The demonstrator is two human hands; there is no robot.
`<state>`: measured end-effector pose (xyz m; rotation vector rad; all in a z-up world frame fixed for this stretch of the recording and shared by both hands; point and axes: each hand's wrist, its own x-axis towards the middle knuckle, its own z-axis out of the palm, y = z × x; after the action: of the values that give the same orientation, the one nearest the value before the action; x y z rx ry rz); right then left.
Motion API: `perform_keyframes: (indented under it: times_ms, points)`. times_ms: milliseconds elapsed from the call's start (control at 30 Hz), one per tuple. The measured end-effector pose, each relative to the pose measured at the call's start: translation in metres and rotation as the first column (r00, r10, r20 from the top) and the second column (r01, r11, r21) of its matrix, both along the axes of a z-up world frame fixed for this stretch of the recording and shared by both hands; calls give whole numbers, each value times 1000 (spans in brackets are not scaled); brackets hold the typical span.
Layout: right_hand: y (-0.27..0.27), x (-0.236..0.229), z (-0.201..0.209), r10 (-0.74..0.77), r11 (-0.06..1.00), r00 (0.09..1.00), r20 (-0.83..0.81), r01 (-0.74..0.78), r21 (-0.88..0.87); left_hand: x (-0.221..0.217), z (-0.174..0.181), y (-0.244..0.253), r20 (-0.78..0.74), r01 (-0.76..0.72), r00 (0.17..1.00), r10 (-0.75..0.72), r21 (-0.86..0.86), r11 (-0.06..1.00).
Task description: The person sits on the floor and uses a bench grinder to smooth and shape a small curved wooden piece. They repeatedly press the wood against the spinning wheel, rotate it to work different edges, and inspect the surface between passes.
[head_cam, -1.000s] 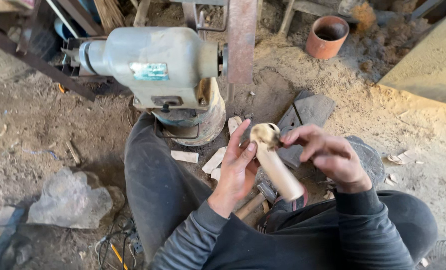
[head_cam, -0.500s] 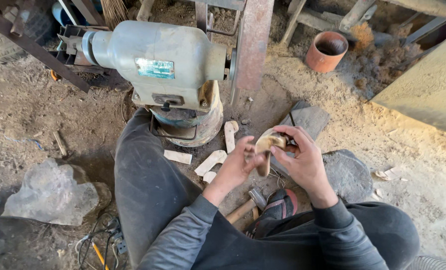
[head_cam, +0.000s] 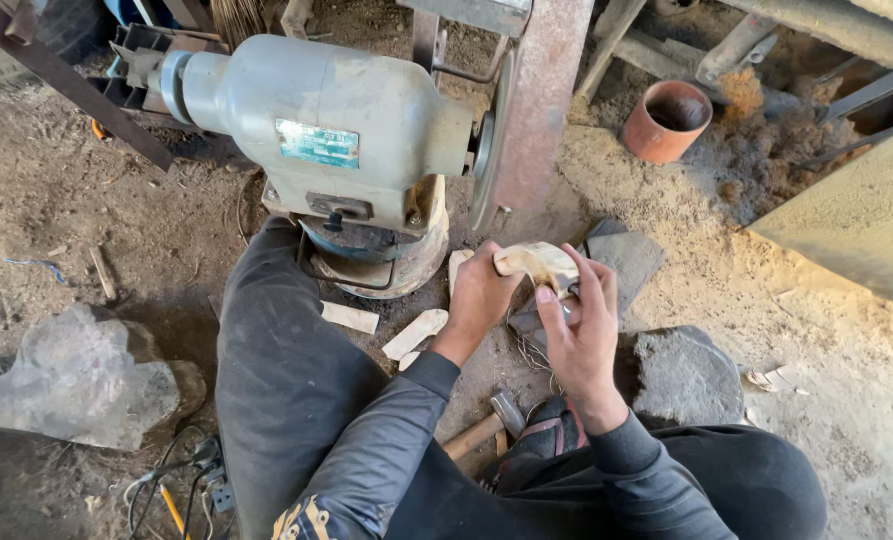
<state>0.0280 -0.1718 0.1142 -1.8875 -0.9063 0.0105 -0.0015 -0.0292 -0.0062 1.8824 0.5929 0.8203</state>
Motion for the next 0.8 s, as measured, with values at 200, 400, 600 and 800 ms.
perform_keyframes:
  times_ms: [200, 400, 600, 800]
  points:
    - [26, 12, -7, 80, 995, 997, 21, -81, 59, 18, -15, 21, 133, 68, 989, -60, -54, 996]
    - [47, 20, -20, 79, 997, 996, 36, -79, 26, 18, -25, 41, -17, 9, 1000, -8, 52, 999]
    - [58, 23, -35, 61, 997, 997, 52, -63, 34, 24, -33, 43, -18, -17, 1000, 19, 67, 998]
    - [62, 25, -38, 63, 997, 997, 45, -65, 42, 20, -32, 39, -39, 11, 999, -8, 82, 997]
